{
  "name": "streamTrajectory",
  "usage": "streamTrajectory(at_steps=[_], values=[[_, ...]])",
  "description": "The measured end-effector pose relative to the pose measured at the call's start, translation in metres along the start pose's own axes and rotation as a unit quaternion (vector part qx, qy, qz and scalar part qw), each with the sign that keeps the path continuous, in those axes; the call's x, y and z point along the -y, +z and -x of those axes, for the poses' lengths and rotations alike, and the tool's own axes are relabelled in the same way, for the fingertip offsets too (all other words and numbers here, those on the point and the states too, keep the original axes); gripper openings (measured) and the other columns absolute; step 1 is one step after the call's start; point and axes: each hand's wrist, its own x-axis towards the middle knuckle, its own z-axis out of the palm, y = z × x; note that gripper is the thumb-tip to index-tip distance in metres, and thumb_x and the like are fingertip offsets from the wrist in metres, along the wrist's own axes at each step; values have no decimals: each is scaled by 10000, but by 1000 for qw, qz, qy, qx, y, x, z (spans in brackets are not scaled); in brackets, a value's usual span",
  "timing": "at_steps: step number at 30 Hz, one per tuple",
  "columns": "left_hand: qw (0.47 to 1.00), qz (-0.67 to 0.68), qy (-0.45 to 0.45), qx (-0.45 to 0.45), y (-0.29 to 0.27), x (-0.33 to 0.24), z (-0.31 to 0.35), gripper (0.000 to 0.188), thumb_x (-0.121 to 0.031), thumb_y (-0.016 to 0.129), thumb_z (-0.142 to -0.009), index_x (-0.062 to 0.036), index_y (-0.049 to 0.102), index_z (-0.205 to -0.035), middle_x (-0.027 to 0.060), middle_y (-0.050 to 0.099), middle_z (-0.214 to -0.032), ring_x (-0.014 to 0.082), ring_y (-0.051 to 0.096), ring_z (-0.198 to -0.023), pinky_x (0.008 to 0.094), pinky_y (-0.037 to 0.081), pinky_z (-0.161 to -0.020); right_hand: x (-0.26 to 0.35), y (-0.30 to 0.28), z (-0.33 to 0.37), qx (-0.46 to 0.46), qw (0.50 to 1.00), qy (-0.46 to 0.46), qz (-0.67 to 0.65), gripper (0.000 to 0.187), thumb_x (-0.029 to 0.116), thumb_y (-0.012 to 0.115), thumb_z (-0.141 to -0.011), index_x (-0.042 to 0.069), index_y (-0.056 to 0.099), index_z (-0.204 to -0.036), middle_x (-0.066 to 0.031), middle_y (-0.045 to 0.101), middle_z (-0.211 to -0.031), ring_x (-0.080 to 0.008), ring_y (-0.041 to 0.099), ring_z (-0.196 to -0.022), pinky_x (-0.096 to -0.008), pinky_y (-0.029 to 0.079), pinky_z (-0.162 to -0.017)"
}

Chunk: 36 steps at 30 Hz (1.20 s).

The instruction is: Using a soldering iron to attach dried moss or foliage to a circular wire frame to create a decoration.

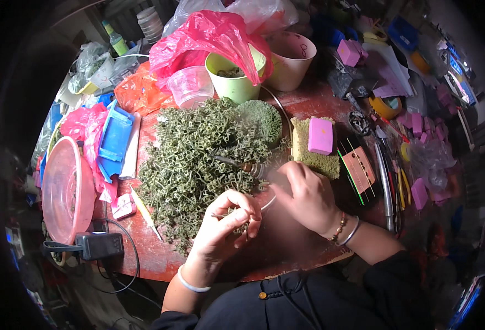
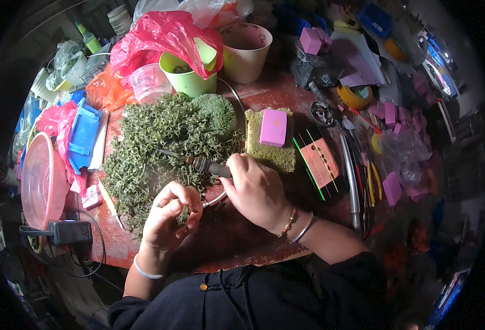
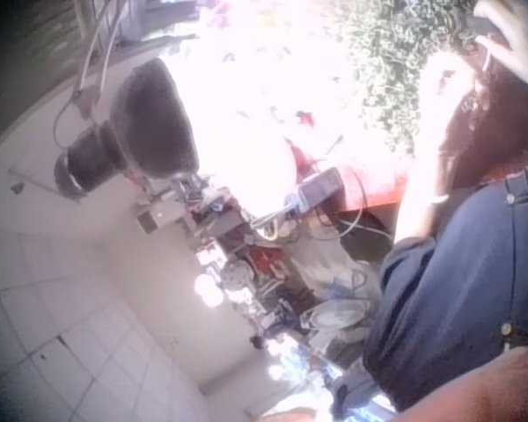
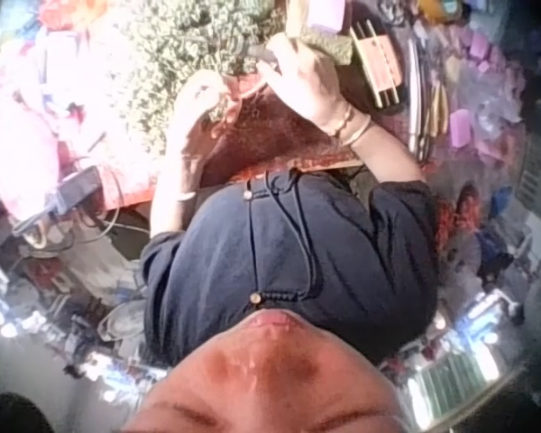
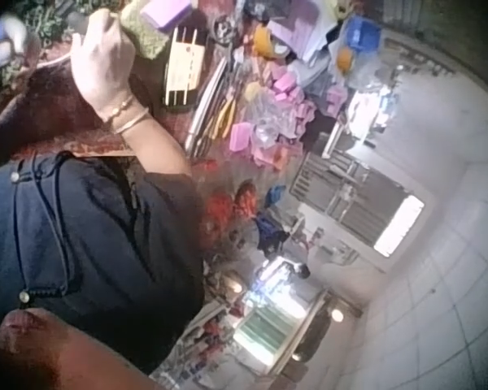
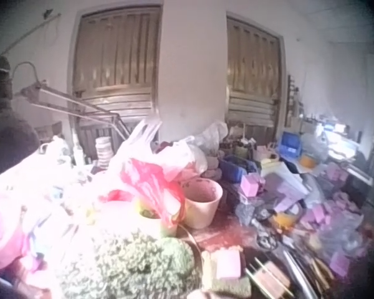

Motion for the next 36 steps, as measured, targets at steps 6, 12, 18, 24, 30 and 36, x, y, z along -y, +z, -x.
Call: streamTrajectory(at_steps=[6, 12, 18, 24, 30, 36], values=[[990, -89, -34, -106, 9, -4, 0, 156, -199, 640, -926, -69, 555, -932, 88, 602, -882, 109, 526, -640, 167, 318, -413, 3, -7, -2, -40, 997, 45, -52, 189, 61, 680, -792, 52, 525, -901, -146, 586, -791, -365, 624, -688, -437, 507, -597], [981, -105, -59, -149, 12, -3, 0, 149, -106, 687, -906, -94, 593, -1022, -19, 593, -870, 60, 553, -693, 176, 361, -507, 10, -35, 4, 1, 925, 200, -324, 153, 24, 724, -809, 49, 594, -885, 26, 556, -699, -64, 520, -536, -261, 424, -497], [966, -194, -92, -143, 18, -2, -2, 283, -129, 717, -898, -85, 598, -1151, -38, 587, -934, 32, 539, -721, 157, 375, -537, 20, -38, 7, 33, 900, 197, -388, 159, 11, 733, -811, 68, 613, -898, 96, 500, -648, 30, 399, -531, -180, 313, -477], [965, -225, -104, -88, 14, -2, 0, 251, -122, 726, -879, -80, 615, -1101, -28, 588, -982, 7, 522, -727, 157, 394, -531, 27, -39, 7, 28, 911, 181, -369, 159, -2, 720, -808, 70, 610, -898, 83, 516, -641, 30, 411, -526, -180, 312, -469], [963, -249, -85, -66, 11, -1, 0, 301, -110, 745, -851, -82, 594, -1109, -17, 594, -1003, 10, 519, -685, 157, 388, -515, 27, -36, 6, 18, 912, 173, -371, 160, 0, 721, -806, 69, 604, -890, 80, 513, -628, 29, 415, -518, -187, 311, -459], [967, -205, -101, -115, 14, -3, 2, 276, -54, 729, -859, -73, 581, -1091, -7, 588, -986, 28, 566, -716, 160, 393, -498, 24, -26, 10, -9, 926, 174, -336, 162, -1, 715, -815, 57, 590, -900, 55, 523, -653, 3, 437, -525, -191, 334, -461]])
